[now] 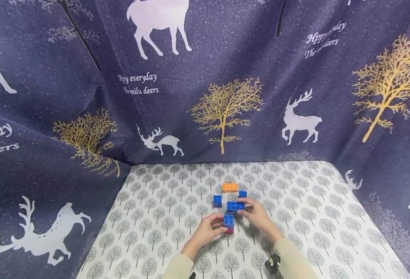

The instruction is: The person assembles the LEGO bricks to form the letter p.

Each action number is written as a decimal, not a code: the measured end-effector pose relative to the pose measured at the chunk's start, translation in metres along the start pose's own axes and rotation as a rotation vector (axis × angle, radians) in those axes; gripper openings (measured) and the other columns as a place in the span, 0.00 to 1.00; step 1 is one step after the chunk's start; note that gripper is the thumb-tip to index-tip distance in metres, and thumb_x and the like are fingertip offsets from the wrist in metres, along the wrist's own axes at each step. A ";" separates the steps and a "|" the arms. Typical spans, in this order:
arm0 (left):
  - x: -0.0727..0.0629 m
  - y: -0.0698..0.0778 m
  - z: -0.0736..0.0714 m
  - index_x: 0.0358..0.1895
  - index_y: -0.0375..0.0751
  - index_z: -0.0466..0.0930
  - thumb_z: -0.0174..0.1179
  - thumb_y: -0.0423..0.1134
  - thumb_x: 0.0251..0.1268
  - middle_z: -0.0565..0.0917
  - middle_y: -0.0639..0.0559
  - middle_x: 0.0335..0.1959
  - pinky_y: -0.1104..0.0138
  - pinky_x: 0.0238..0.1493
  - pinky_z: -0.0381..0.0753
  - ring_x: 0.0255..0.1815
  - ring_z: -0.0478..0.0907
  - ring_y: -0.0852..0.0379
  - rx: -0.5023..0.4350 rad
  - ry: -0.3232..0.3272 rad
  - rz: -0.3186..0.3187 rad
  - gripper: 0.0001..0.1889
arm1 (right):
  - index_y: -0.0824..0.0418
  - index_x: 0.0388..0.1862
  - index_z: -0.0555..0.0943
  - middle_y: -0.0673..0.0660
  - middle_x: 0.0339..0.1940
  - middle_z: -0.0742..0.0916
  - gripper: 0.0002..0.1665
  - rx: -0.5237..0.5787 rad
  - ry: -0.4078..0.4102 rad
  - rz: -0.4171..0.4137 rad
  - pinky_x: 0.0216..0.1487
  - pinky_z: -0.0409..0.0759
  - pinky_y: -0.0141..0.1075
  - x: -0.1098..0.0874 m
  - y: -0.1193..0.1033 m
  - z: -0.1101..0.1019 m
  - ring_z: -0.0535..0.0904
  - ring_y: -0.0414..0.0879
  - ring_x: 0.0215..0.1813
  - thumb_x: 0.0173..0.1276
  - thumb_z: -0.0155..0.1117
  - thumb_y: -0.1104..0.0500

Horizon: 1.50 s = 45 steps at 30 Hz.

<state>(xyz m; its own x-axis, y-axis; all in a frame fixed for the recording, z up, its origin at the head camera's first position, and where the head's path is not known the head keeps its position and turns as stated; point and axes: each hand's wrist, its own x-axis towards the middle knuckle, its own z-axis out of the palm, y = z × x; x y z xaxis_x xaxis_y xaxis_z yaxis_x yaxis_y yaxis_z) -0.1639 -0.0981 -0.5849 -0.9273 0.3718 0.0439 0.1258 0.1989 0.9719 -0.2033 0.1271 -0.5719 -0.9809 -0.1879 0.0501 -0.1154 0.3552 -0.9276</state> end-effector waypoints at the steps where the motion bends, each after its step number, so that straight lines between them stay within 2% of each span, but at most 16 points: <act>1: 0.000 0.000 0.000 0.53 0.33 0.76 0.65 0.30 0.59 0.81 0.40 0.51 0.57 0.59 0.78 0.53 0.79 0.43 -0.001 -0.001 0.003 0.18 | 0.59 0.58 0.78 0.64 0.57 0.80 0.27 -0.006 0.001 0.000 0.49 0.85 0.45 0.000 -0.001 -0.001 0.83 0.55 0.47 0.57 0.70 0.67; 9: 0.001 0.000 -0.002 0.53 0.35 0.77 0.66 0.32 0.58 0.81 0.42 0.52 0.59 0.60 0.78 0.54 0.79 0.44 0.008 0.001 -0.008 0.18 | 0.57 0.58 0.79 0.63 0.58 0.80 0.28 -0.022 0.011 -0.016 0.46 0.85 0.44 -0.001 -0.015 -0.009 0.81 0.59 0.49 0.56 0.70 0.67; 16: 0.001 -0.002 -0.001 0.53 0.33 0.77 0.67 0.33 0.58 0.81 0.40 0.51 0.62 0.57 0.80 0.53 0.80 0.44 -0.001 0.014 -0.012 0.19 | 0.63 0.58 0.78 0.64 0.59 0.80 0.27 0.000 -0.059 -0.140 0.55 0.81 0.49 0.000 -0.020 -0.018 0.79 0.61 0.53 0.58 0.69 0.67; 20: 0.001 -0.003 -0.001 0.54 0.33 0.77 0.67 0.33 0.58 0.81 0.40 0.52 0.65 0.56 0.80 0.53 0.80 0.44 -0.019 0.025 -0.033 0.20 | 0.68 0.58 0.76 0.67 0.58 0.80 0.26 0.026 -0.104 -0.195 0.57 0.79 0.52 -0.005 -0.032 -0.023 0.77 0.65 0.55 0.60 0.68 0.69; 24: 0.001 -0.004 0.000 0.54 0.34 0.77 0.67 0.34 0.57 0.81 0.41 0.52 0.65 0.57 0.80 0.53 0.80 0.44 -0.029 0.030 -0.048 0.21 | 0.72 0.57 0.76 0.71 0.57 0.79 0.24 0.031 -0.143 -0.208 0.57 0.78 0.55 -0.013 -0.053 -0.027 0.76 0.67 0.54 0.60 0.66 0.72; 27: 0.001 -0.002 0.000 0.54 0.33 0.77 0.67 0.33 0.57 0.81 0.40 0.52 0.63 0.57 0.80 0.53 0.80 0.43 -0.038 0.029 -0.043 0.21 | 0.72 0.56 0.76 0.72 0.56 0.79 0.24 0.023 -0.161 -0.217 0.55 0.81 0.52 -0.018 -0.060 -0.029 0.78 0.67 0.51 0.60 0.66 0.72; 31: 0.001 -0.003 0.000 0.53 0.32 0.77 0.67 0.30 0.56 0.81 0.39 0.52 0.60 0.58 0.79 0.53 0.80 0.42 -0.048 0.031 -0.031 0.20 | 0.71 0.57 0.76 0.69 0.56 0.80 0.25 0.016 -0.169 -0.252 0.52 0.83 0.45 -0.018 -0.048 -0.026 0.80 0.64 0.49 0.60 0.68 0.69; 35: 0.002 -0.006 0.000 0.53 0.30 0.76 0.66 0.28 0.56 0.80 0.36 0.52 0.57 0.58 0.79 0.53 0.79 0.40 -0.043 0.034 -0.024 0.20 | 0.69 0.56 0.77 0.67 0.56 0.81 0.25 0.024 -0.179 -0.306 0.55 0.82 0.45 -0.016 -0.030 -0.023 0.80 0.60 0.51 0.59 0.69 0.66; 38: 0.003 -0.007 0.000 0.53 0.29 0.76 0.66 0.27 0.57 0.80 0.35 0.52 0.56 0.58 0.79 0.53 0.79 0.39 -0.047 0.035 -0.021 0.20 | 0.68 0.56 0.77 0.66 0.56 0.81 0.25 0.047 -0.199 -0.327 0.57 0.81 0.44 -0.016 -0.025 -0.021 0.80 0.58 0.53 0.59 0.70 0.64; 45: 0.001 -0.005 0.000 0.53 0.29 0.77 0.66 0.28 0.57 0.80 0.36 0.52 0.61 0.58 0.80 0.53 0.79 0.42 -0.064 0.021 -0.022 0.19 | 0.65 0.58 0.77 0.64 0.57 0.80 0.26 0.041 -0.265 -0.297 0.61 0.78 0.40 -0.019 -0.024 -0.018 0.79 0.56 0.55 0.60 0.69 0.61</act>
<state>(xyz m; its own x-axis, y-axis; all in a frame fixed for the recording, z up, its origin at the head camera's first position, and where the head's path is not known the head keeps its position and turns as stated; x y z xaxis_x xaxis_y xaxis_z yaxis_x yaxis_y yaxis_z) -0.1659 -0.0986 -0.5901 -0.9369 0.3485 0.0271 0.0834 0.1477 0.9855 -0.1848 0.1389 -0.5438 -0.8308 -0.5088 0.2255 -0.3760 0.2146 -0.9014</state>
